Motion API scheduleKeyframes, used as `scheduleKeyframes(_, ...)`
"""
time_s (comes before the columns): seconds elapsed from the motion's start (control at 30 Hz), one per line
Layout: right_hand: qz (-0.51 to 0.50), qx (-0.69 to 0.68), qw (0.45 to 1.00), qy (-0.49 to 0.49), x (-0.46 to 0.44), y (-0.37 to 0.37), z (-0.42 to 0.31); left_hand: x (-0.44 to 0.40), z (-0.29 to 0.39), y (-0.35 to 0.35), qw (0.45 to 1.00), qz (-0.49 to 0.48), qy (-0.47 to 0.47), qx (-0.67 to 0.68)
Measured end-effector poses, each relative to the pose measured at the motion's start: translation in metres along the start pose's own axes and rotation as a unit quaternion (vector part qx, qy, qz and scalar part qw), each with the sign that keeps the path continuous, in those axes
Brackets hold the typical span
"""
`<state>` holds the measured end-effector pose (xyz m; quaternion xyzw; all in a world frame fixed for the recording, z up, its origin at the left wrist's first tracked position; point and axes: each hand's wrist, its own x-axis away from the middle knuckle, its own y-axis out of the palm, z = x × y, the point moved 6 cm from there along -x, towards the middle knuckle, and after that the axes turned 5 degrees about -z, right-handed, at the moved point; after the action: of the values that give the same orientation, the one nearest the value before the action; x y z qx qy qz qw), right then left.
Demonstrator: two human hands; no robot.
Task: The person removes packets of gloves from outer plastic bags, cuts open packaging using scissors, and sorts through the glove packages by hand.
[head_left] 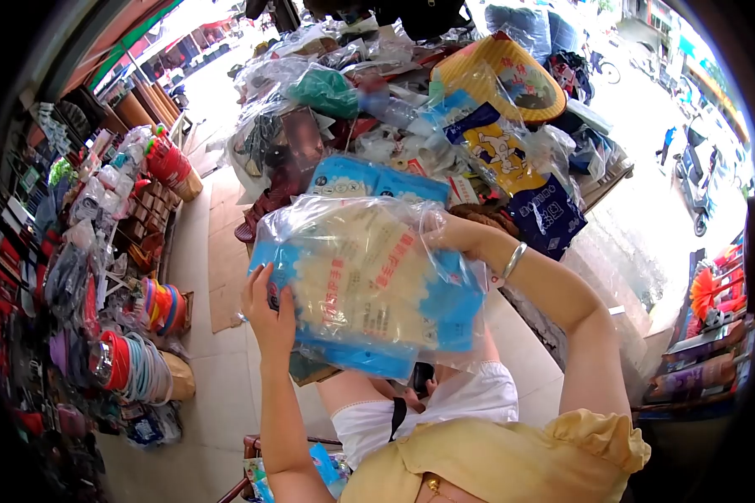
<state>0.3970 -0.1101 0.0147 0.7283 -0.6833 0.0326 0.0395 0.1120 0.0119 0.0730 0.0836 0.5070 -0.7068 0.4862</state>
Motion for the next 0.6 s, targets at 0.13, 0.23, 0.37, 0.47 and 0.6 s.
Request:
scheduleKeyframes(0.13, 0.013, -0.09, 0.992, -0.088, -0.008, 0.004, 0.01, 0.003, -0.008, 0.0, 0.999, 0.029, 0.013, 0.035)
scheduleKeyframes(0.23, 0.074, 0.005, 0.994, -0.078, -0.006, 0.007, -0.002, 0.007, -0.003, 0.0, 0.999, 0.042, 0.007, 0.031)
scheduleKeyframes(0.37, 0.158, 0.068, 0.977, -0.126, -0.004, 0.001, -0.013, 0.011, -0.016, 0.004, 0.998, 0.039, -0.018, 0.04)
scheduleKeyframes(0.47, 0.18, 0.092, 0.968, -0.146, 0.006, 0.001, -0.026, 0.016, -0.024, 0.004, 0.997, 0.035, -0.054, 0.044)
scheduleKeyframes(0.6, 0.101, 0.176, 0.974, 0.098, 0.019, 0.006, -0.041, 0.012, -0.024, 0.004, 0.998, 0.04, -0.037, 0.035)
